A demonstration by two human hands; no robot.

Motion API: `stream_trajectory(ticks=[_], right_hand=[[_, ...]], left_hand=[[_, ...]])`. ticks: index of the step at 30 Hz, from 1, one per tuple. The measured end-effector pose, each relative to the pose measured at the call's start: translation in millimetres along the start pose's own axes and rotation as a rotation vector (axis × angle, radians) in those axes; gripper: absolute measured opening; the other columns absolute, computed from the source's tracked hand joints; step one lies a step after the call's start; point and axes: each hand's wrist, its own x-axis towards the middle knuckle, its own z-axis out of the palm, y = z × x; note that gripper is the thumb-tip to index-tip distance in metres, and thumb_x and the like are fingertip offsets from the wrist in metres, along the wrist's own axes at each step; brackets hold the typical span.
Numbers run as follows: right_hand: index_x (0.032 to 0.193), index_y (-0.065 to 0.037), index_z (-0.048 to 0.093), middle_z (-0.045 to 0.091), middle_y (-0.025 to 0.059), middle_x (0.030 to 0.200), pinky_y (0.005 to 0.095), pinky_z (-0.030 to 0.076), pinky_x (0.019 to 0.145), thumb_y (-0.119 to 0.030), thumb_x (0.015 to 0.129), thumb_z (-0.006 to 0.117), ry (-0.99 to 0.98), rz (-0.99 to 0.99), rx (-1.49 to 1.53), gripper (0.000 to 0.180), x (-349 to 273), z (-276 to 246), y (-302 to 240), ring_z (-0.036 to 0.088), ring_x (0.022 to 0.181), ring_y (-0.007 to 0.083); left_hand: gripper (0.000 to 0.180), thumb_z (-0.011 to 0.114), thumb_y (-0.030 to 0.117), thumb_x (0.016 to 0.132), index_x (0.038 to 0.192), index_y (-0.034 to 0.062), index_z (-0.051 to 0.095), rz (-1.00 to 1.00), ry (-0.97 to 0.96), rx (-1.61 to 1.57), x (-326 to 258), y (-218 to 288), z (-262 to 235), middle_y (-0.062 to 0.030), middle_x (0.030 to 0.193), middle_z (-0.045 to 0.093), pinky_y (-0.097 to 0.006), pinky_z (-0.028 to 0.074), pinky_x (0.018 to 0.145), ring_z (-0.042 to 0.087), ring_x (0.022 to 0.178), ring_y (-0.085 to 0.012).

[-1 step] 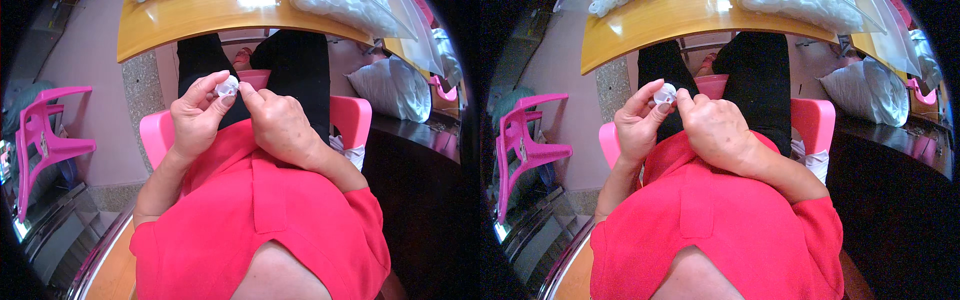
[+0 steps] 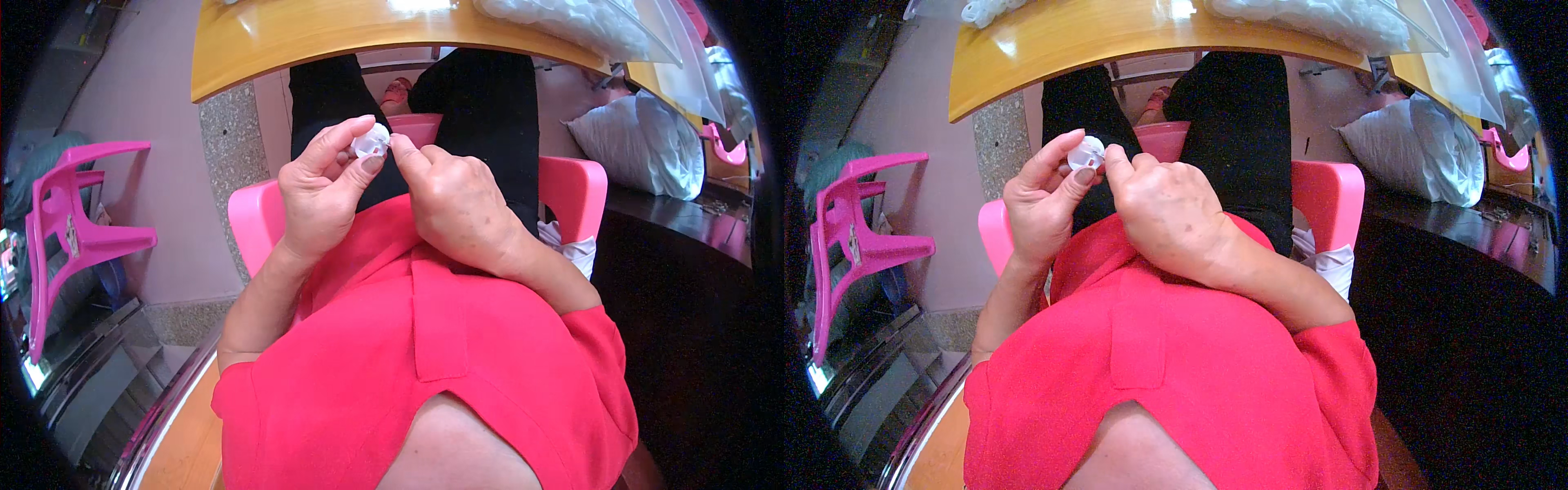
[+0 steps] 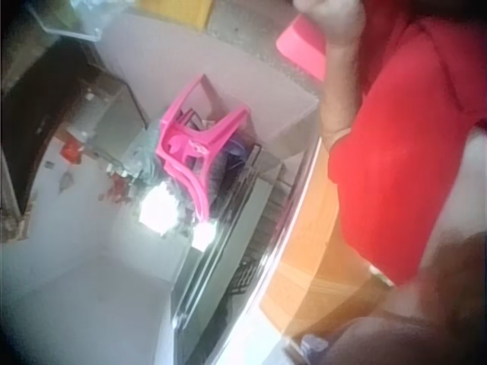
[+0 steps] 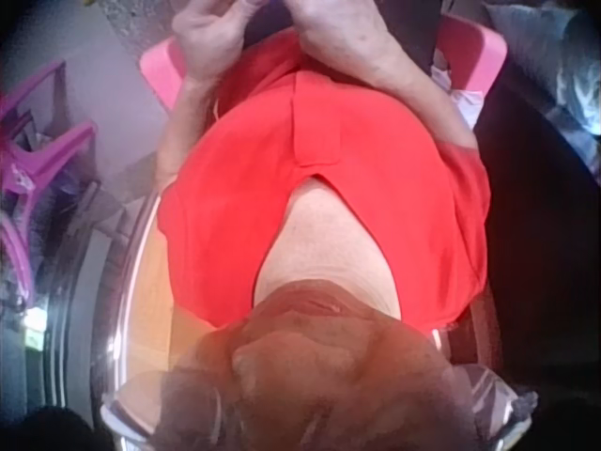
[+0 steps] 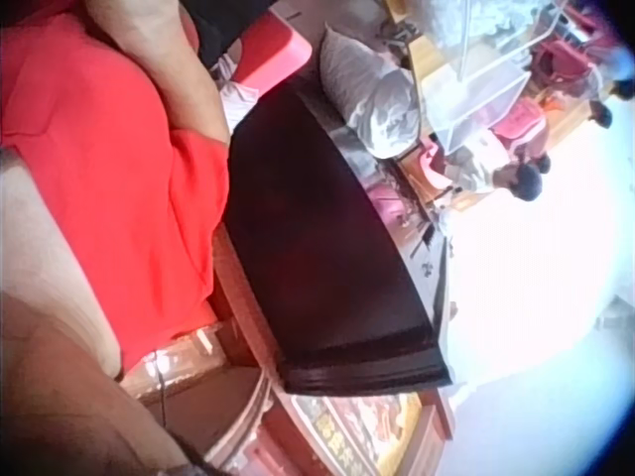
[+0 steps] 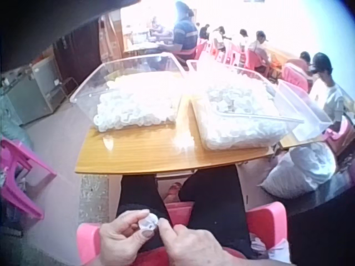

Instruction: The person reaches into a bin to retrieve a white plastic component, uses a metal tool to poke through its center, and then places the piece into a separate container.

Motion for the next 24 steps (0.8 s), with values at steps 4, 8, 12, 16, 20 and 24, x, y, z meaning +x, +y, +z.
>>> stream_trajectory(ticks=[4,8,12,16,20,24], right_hand=[[0.114,0.006,0.050,0.058,0.0174,0.072,0.0408,0.049,0.052,0.000,0.074,0.054,-0.005,0.015,-0.001,0.041,2,1,-3,0.061,0.061,0.0332],[0.109,0.006,0.051,0.059,0.0181,0.073,0.0411,0.050,0.054,-0.001,0.075,0.054,-0.056,0.029,-0.019,0.035,4,-2,-4,0.062,0.063,0.0344],[0.104,0.005,0.052,0.061,0.0200,0.074,0.0419,0.051,0.057,-0.001,0.076,0.054,-0.153,-0.053,0.012,0.028,6,-12,6,0.062,0.065,0.0356],[0.096,0.004,0.054,0.061,0.0209,0.071,0.0434,0.050,0.058,0.000,0.076,0.055,-0.267,-0.127,0.124,0.020,12,-30,19,0.062,0.067,0.0376],[0.093,0.004,0.054,0.061,0.0214,0.071,0.0433,0.049,0.058,0.002,0.075,0.055,-0.325,-0.133,0.190,0.018,16,-33,23,0.062,0.068,0.0379],[0.089,0.004,0.058,0.063,0.0228,0.073,0.0450,0.052,0.064,-0.005,0.077,0.053,-0.221,-0.060,0.151,0.016,12,-27,18,0.065,0.072,0.0368]], left_hand=[[0.033,0.064,-0.007,0.082,0.114,0.0009,0.062,0.028,0.017,0.041,1,-5,-2,-0.0067,0.108,0.059,-0.022,0.051,0.080,0.059,0.093,-0.0114],[0.030,0.064,-0.007,0.081,0.110,0.0007,0.063,0.041,0.006,0.049,1,-4,-2,-0.0081,0.109,0.059,-0.024,0.052,0.078,0.060,0.092,-0.0124],[0.030,0.064,-0.009,0.080,0.108,-0.0002,0.064,0.066,-0.068,0.041,1,-3,-3,-0.0089,0.110,0.059,-0.024,0.054,0.077,0.060,0.091,-0.0136],[0.029,0.065,-0.010,0.079,0.106,-0.0001,0.064,0.110,-0.146,0.117,4,-1,-5,-0.0093,0.109,0.059,-0.025,0.054,0.078,0.061,0.090,-0.0142],[0.029,0.064,-0.008,0.081,0.109,-0.0021,0.062,0.033,-0.147,-0.047,5,-4,-6,-0.0118,0.106,0.061,-0.028,0.055,0.078,0.063,0.090,-0.0174],[0.031,0.061,-0.002,0.085,0.115,-0.0059,0.057,-0.109,-0.131,-0.271,7,-8,-8,-0.0165,0.103,0.064,-0.032,0.055,0.080,0.065,0.088,-0.0216]])
